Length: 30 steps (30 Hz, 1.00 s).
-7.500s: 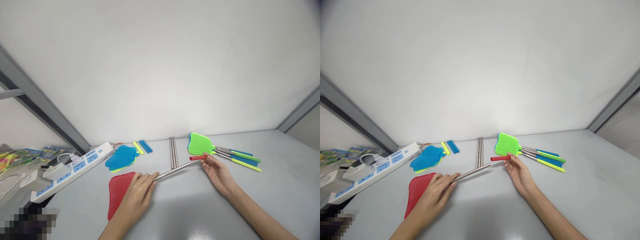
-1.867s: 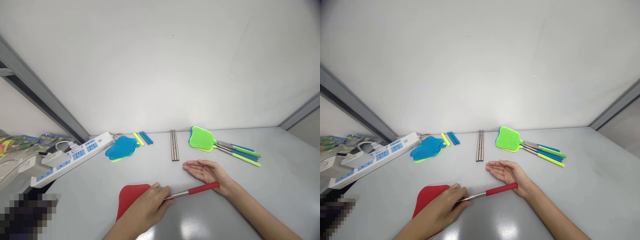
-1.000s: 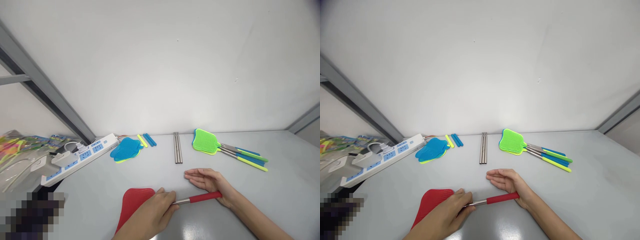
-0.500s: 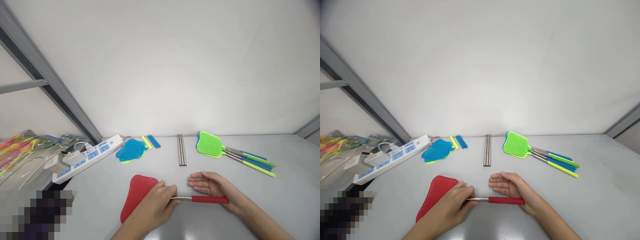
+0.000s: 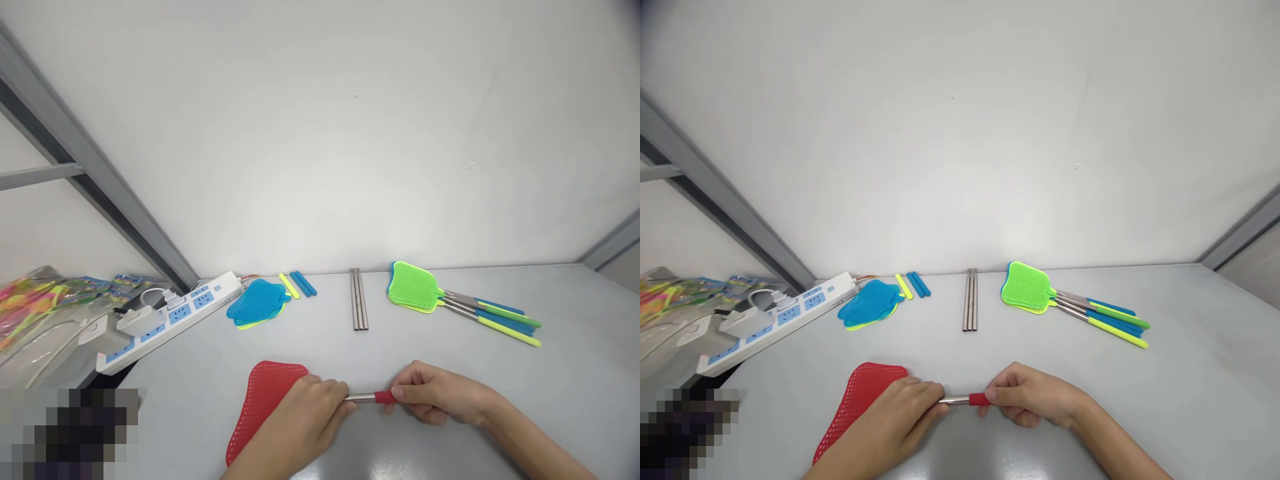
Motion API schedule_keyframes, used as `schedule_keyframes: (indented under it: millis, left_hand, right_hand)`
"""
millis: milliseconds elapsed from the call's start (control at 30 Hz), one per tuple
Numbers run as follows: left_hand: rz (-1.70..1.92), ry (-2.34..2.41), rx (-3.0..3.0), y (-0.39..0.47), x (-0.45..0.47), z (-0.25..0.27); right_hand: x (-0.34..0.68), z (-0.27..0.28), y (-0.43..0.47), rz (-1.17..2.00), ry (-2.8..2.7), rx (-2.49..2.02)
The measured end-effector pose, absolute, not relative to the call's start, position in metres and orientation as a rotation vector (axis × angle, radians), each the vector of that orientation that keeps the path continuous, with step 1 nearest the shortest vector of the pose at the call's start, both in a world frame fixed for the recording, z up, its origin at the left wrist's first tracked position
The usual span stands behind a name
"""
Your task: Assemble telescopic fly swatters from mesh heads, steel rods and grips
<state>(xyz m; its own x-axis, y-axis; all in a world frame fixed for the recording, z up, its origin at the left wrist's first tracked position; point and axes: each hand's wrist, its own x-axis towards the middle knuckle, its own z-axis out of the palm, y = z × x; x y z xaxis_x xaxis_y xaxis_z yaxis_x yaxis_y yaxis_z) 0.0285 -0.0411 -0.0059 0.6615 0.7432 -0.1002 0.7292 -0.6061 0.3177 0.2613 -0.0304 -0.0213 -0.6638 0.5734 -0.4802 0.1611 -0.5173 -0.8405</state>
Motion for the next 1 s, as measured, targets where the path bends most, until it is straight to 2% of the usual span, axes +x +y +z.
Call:
schedule_keyframes:
  millis: [267, 633, 1000]
  left_hand:
    - [-0.068, 1.192, 2.682, -0.050, 0.040, -0.010]
    - [-0.186, 1.204, 2.596, -0.055, 0.044, -0.010]
    - [-0.069, 1.217, 2.576, -0.057, 0.041, -0.012]
  right_hand:
    - [0.261, -0.022, -0.034, 2.343, -1.195, -1.161]
    - [0.257, -0.024, -0.037, 2.288, -1.247, -1.204]
    - [0.251, -0.023, -0.041, 2.236, -1.299, -1.241]
